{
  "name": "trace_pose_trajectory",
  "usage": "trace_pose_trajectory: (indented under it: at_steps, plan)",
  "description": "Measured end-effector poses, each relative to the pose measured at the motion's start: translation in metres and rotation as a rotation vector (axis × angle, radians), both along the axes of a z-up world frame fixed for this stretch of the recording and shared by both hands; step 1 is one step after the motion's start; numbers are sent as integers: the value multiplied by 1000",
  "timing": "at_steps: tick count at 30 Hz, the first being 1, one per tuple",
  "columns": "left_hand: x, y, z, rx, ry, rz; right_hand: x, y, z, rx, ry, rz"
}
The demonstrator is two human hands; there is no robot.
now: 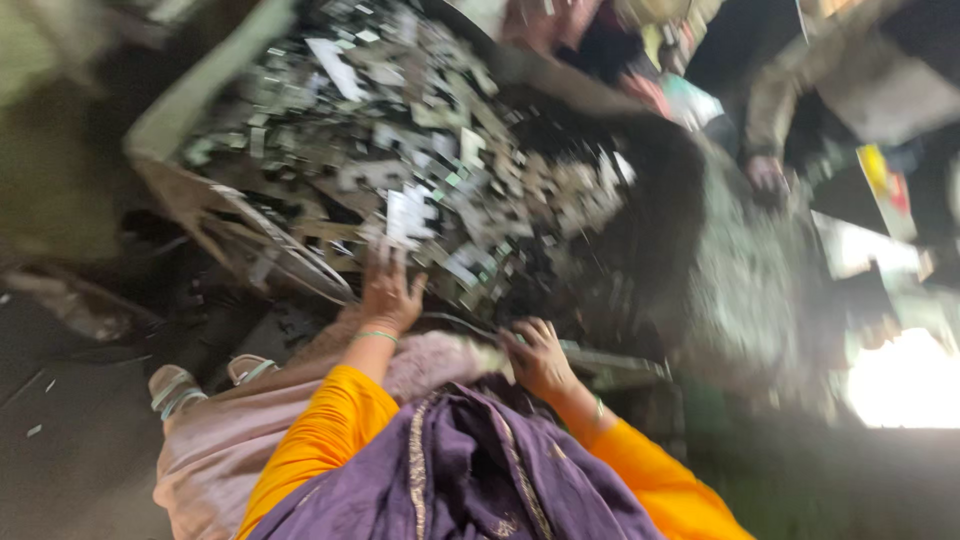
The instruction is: The person sorts small metal parts by hand from a large pile in a bin, picking up handfuls and moving them around to separate or organize them. The hands repeatedly reach into the pile, lift parts, and place them back or shift them within the bin.
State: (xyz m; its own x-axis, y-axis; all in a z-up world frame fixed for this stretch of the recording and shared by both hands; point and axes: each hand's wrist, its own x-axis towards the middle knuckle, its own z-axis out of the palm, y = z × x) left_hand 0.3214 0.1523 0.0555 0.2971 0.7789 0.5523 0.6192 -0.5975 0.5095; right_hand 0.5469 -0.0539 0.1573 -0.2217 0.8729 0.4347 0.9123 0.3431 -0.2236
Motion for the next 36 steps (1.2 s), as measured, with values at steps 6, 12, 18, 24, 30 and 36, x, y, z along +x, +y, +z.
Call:
trace_pose_trajectory:
  at_steps: [6,12,18,24,30,36]
  plan:
    - [-15,-8,-4,-72,50,-106,12,-19,-14,-19,55,-13]
    - [-19,-16,6,-114,88,-111,-7,-30,-3,-49,148,199]
    - [-12,-13,20,-75,16,-123,-12,-15,21,13,227,207]
    - [-7,13,19,-5,45,-56,-28,1,9,-53,268,296]
    - [-7,20,7,-8,-11,29,-31,40,-10,16,223,342]
    - [-8,18,2,-19,-32,26,-43,83,-52,50,207,289]
